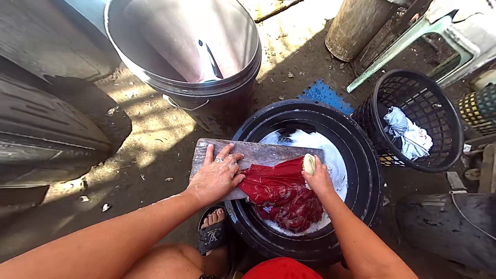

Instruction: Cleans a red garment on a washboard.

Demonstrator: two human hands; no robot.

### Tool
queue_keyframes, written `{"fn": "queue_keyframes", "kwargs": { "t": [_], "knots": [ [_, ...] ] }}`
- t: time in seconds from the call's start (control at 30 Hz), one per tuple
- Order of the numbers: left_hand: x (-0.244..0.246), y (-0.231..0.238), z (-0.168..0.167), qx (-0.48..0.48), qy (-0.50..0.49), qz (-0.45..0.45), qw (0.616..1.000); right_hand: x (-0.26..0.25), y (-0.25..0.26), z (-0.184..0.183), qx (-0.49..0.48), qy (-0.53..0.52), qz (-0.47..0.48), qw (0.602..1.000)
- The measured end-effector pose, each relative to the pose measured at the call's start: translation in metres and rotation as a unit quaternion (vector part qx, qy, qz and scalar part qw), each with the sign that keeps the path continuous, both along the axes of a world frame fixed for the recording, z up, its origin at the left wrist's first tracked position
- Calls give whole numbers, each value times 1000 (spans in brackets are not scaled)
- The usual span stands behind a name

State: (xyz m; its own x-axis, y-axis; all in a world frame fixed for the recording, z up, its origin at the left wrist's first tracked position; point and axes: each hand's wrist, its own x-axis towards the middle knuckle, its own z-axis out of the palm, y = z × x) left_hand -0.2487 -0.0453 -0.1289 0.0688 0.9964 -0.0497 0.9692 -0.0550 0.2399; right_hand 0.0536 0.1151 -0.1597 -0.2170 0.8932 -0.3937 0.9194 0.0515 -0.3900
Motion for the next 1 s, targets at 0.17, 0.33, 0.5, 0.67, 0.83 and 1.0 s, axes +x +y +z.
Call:
{"fn": "queue_keyframes", "kwargs": {
  "t": [0.17,0.33,0.5,0.67,0.83,1.0],
  "knots": [
    [2,1,3,-14,-13,8,1000,-104,-88,61,-26,131,200,971],
    [2,2,5,-22,-7,5,1000,-11,-13,3,1,56,45,997],
    [4,4,3,-15,-7,-6,1000,-59,-34,36,-13,52,82,995],
    [4,2,5,-11,-23,-9,1000,-74,-59,37,-19,125,156,980],
    [11,7,10,21,-37,-91,995,30,22,2,-11,-30,-25,999],
    [27,-5,4,-32,-64,-331,941,-17,-9,30,-9,139,-29,990]
  ]
}}
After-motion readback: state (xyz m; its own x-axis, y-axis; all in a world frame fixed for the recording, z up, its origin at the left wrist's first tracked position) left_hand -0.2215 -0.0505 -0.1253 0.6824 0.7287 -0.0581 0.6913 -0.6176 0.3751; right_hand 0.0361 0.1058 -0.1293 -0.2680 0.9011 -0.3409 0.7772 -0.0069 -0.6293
